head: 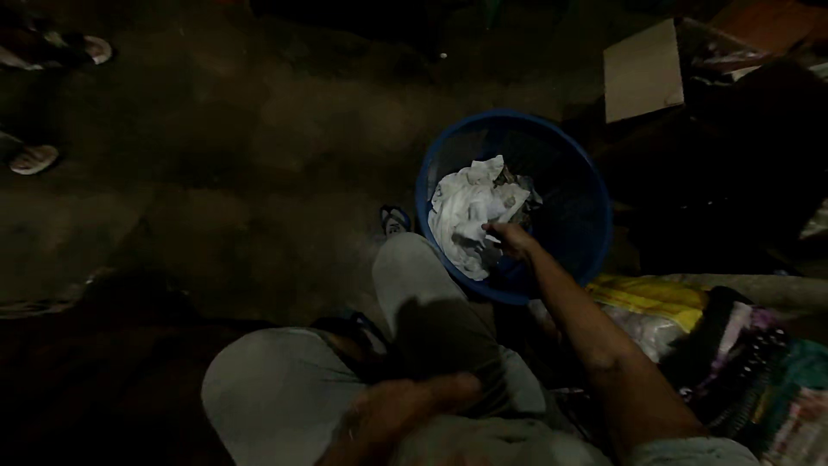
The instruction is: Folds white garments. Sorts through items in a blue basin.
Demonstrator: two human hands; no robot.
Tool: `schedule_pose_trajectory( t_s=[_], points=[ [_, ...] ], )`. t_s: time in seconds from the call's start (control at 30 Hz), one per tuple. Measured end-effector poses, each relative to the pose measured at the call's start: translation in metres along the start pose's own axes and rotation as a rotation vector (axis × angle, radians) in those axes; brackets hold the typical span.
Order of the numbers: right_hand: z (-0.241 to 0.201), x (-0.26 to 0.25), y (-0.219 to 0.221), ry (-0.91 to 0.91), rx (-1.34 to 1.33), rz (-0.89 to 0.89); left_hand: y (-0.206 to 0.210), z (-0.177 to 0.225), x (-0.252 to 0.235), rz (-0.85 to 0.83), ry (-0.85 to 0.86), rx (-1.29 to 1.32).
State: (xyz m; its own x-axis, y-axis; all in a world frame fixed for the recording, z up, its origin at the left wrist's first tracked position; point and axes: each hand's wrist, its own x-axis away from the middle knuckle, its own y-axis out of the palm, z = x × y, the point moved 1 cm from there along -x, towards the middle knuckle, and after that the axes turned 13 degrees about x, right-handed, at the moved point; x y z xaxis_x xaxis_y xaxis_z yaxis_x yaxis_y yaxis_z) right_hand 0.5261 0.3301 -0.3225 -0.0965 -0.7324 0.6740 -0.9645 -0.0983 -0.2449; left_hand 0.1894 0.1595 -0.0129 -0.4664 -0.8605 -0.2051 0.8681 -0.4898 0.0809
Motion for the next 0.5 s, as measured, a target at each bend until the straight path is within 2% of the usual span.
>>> schedule_pose_trajectory(
  t_s=[0.1,0.23,0.37,0.5],
  points=[
    [-0.028,0.032,-0.030,-0.169,-0.255,-0.041,-0.036,-0.026,0.001,0.001,-0.120,-0.187],
    [-0.073,0.086,-0.057,-0.443,-0.329,-0.097,-0.053,-0.054,0.004,0.123,-0.198,-0.284],
    [-0.116,0.138,-0.068,-0.711,-0.388,-0.106,-0.057,-0.058,-0.002,0.099,-0.267,-0.309],
    [-0.159,0.193,-0.078,-0.945,-0.483,-0.075,-0.056,-0.056,-0.005,0.080,-0.254,-0.300]
  ],
)
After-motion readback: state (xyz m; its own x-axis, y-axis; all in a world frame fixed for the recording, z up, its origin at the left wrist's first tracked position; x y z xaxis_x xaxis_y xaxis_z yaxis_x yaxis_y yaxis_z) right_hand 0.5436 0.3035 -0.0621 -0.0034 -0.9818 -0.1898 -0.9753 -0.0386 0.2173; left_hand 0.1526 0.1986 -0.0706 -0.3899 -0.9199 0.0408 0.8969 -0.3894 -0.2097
